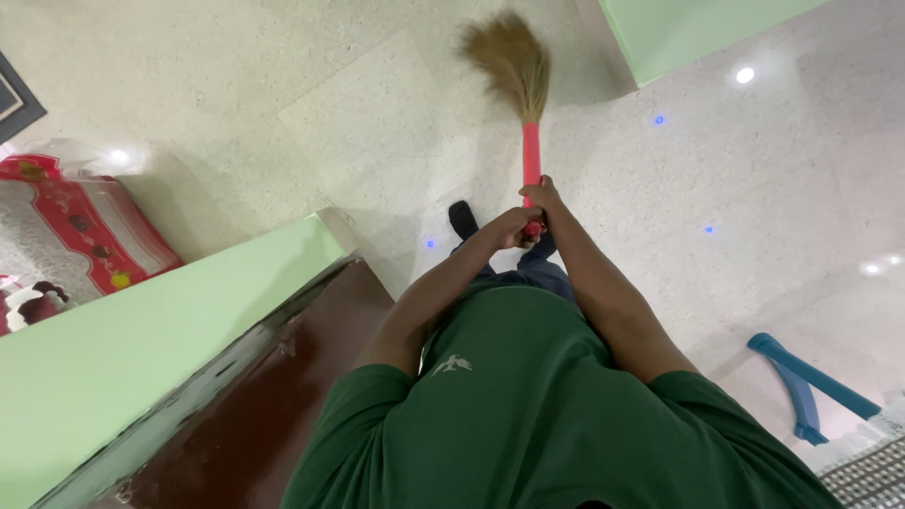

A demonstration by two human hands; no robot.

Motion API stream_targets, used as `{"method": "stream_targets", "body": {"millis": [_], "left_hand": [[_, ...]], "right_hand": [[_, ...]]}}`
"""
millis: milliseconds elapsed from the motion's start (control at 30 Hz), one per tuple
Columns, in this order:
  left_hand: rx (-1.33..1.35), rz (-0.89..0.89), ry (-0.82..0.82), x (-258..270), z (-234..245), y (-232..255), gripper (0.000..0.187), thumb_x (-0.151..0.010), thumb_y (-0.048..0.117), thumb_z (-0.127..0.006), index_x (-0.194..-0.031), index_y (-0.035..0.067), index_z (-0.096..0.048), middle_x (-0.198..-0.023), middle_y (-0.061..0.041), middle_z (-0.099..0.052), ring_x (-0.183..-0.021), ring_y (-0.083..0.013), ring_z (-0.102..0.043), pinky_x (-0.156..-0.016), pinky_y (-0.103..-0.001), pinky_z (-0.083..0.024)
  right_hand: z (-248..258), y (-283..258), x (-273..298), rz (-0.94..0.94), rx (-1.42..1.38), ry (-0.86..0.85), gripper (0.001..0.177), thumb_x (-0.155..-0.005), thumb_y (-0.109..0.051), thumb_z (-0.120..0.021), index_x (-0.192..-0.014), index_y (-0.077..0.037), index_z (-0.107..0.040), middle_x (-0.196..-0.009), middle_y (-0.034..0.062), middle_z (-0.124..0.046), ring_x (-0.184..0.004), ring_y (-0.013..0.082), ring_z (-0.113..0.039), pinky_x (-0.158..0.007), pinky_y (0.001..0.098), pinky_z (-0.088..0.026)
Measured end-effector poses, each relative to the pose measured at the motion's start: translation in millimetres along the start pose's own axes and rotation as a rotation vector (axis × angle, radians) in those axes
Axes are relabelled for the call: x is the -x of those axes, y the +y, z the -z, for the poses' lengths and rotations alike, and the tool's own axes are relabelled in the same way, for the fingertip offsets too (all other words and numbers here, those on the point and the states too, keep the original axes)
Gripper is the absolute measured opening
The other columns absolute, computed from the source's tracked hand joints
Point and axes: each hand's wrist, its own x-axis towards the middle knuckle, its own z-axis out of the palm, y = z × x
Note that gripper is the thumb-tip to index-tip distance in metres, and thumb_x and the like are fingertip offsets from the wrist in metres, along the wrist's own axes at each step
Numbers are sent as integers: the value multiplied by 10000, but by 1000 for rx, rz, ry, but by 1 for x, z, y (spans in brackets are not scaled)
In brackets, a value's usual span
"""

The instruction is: The person sweeps the floor using a broom, moving debris towards a corner.

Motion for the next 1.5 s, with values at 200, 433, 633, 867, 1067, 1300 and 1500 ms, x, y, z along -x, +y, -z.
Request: {"method": "stream_targets", "body": {"millis": [200, 433, 633, 867, 1067, 1300, 1500], "left_hand": [[-340, -65, 66, 31, 18, 18, 276, -923, 315, -610, -915, 48, -681, -720, -33, -577, -547, -142, -555, -480, -286, -414], [-292, -47, 184, 32, 49, -14, 333, -864, 359, -635, -725, 59, -596, -557, -20, -486, -436, -151, -444, -390, -317, -302], [-304, 0, 318, 44, 69, 10, 277, -773, 373, -659, -720, 109, -598, -581, -16, -540, -431, -150, -463, -398, -319, -308], [-372, -154, 423, 44, 93, 91, 262, -802, 339, -662, -776, 83, -615, -610, -27, -546, -436, -137, -492, -384, -292, -351], [-447, -256, 375, 40, 84, 176, 227, -819, 224, -658, -934, 48, -571, -624, -37, -561, -434, -136, -495, -371, -288, -384], [-455, -147, 301, 43, 101, 203, 237, -852, 244, -652, -947, 43, -569, -643, -22, -535, -455, -121, -484, -385, -290, -356], [-414, -19, 396, 46, 126, 246, 219, -853, 270, -628, -765, 72, -604, -619, -26, -536, -447, -132, -484, -384, -292, -325]], "right_hand": [[-25, -9, 14, 35, -418, 54, 788, -792, -166, -726, -1471, -67, -341, -1054, 201, -630, -810, 292, -654, -617, 454, -575], [-59, 0, 26, -243, -260, 144, 808, -862, -208, -744, -1495, -14, -280, -1101, 216, -568, -804, 299, -666, -584, 478, -570], [-75, -20, 14, -389, -441, -160, 444, -861, -239, -727, -1152, 16, -508, -897, 176, -648, -686, 301, -650, -546, 481, -523], [-83, -84, -35, -216, -651, -251, 409, -883, -204, -738, -1145, 60, -567, -861, 171, -686, -703, 265, -696, -586, 424, -577], [-73, -146, -75, 15, -710, -120, 618, -875, -186, -709, -1389, -22, -410, -929, 152, -653, -743, 243, -670, -588, 391, -581], [-80, -165, -83, -14, -814, -21, 701, -855, -142, -683, -1426, -103, -278, -939, 170, -604, -707, 256, -640, -565, 416, -561], [-88, -205, -97, -226, -777, -112, 714, -847, -193, -753, -1399, -64, -319, -1023, 182, -598, -800, 263, -671, -581, 417, -565]]}}
